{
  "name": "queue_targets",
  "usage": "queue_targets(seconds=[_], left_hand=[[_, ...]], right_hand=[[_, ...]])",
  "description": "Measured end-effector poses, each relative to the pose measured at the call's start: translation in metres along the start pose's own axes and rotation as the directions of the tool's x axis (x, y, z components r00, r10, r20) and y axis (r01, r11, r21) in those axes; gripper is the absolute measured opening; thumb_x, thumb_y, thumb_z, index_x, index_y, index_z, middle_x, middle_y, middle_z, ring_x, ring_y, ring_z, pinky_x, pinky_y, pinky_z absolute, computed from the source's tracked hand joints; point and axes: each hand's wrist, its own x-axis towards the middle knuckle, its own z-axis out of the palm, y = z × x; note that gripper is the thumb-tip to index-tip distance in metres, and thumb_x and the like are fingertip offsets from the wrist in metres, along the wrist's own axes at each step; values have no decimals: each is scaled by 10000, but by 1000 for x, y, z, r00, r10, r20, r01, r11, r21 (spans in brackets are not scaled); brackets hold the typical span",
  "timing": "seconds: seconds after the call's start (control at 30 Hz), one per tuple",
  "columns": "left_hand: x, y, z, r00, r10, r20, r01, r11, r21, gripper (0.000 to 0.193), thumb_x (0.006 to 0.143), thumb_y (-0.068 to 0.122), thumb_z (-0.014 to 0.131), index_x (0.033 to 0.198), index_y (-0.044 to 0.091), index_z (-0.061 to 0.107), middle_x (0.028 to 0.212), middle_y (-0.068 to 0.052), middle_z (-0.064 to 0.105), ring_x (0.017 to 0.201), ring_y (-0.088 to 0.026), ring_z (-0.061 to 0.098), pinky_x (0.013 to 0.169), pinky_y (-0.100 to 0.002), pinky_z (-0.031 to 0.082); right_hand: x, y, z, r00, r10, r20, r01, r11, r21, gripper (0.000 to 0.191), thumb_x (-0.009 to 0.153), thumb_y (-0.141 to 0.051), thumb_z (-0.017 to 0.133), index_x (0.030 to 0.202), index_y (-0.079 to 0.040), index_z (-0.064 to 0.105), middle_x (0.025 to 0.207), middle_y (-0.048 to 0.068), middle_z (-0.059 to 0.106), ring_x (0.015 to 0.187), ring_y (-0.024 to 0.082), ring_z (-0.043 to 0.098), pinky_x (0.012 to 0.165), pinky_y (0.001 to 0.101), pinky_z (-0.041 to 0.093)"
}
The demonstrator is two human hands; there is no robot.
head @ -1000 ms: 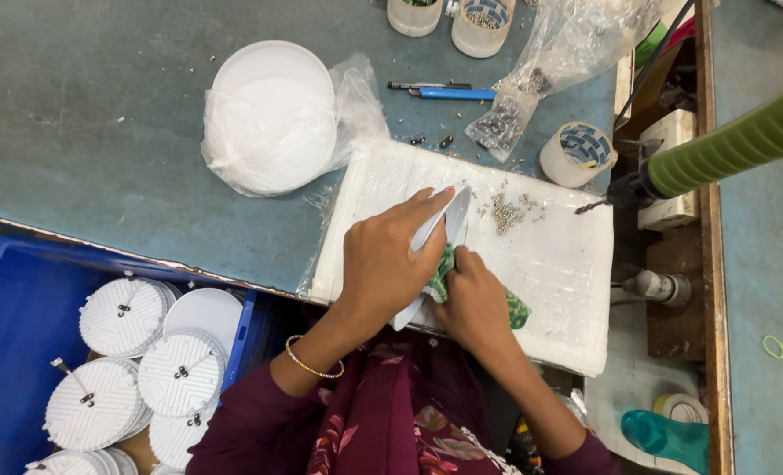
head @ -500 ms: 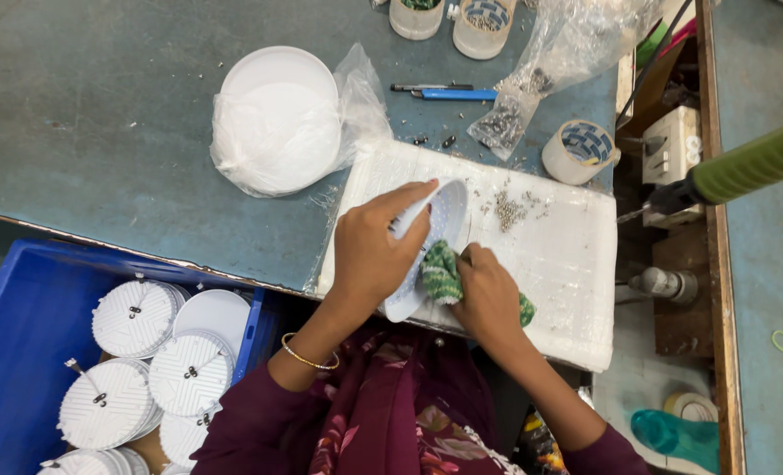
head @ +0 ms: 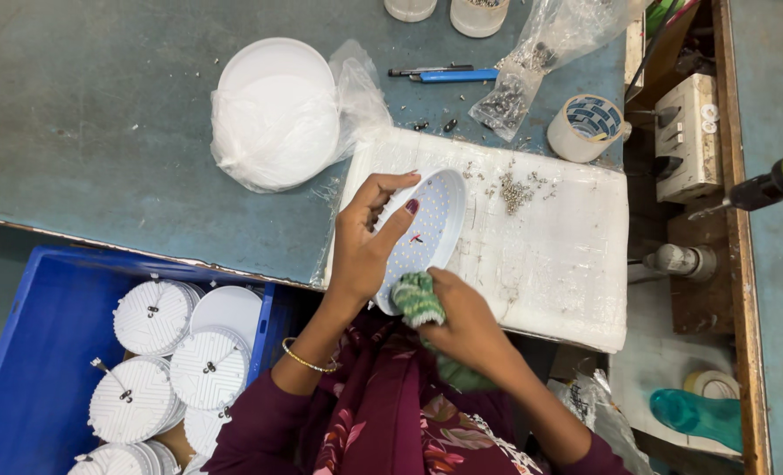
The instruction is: The person assembles round LED ceiling light fixtures at a workbench. They pick up a white diffuser cover, align it on an LED panel base, use a green electric screwdriver to drive screws, attach small mounting hardware by hand, wipe a finished unit with a cloth, and stack completed fixtures in a blue bin.
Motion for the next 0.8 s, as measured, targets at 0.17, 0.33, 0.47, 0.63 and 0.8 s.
queue_targets(seconds=[0.17,0.33,0.47,0.63,0.8], left_hand=[[1,-2,1,1000,-5,-18,5,1000,0,248,1000,62,633,1235,-19,637,1251,-114,701,1120,-127,647,999,-277,499],[-1,-8,-3,1000,25,-4,-25,1000,-3,232,1008,58,626,1224,-24,624,1327,-146,688,1208,-157,638,1065,-296,479],[-5,-10,-5,999,28,18,-27,998,-60,252,1008,81,629,1235,-29,615,1368,-179,661,1289,-190,611,1117,-319,454],[-12,-9,-1,999,26,20,-25,999,-28,287,1003,97,631,1257,-38,627,1394,-206,652,1289,-214,609,1137,-343,446],[-18,-11,-3,997,70,-12,-70,998,2,291,996,76,584,1265,-34,601,1437,-209,622,1339,-220,581,1182,-342,407]], right_hand=[[-1,7,-9,1000,23,16,-24,998,65,436,665,-78,795,1078,3,679,1146,190,624,1112,399,585,918,442,491],[-5,10,-6,983,176,-53,-179,983,-50,397,708,-73,781,1086,-23,672,1112,154,637,1128,364,595,929,428,493],[-5,3,0,997,9,-75,3,988,157,458,700,-51,792,1131,15,654,1106,183,672,1066,371,638,902,411,508],[-5,-24,12,998,66,-14,-43,778,627,258,865,-34,736,1120,-6,704,1016,141,769,953,232,735,881,338,569],[0,-29,13,996,43,-81,22,746,666,287,885,-51,745,1161,-29,669,1069,113,701,977,205,691,888,338,554]])
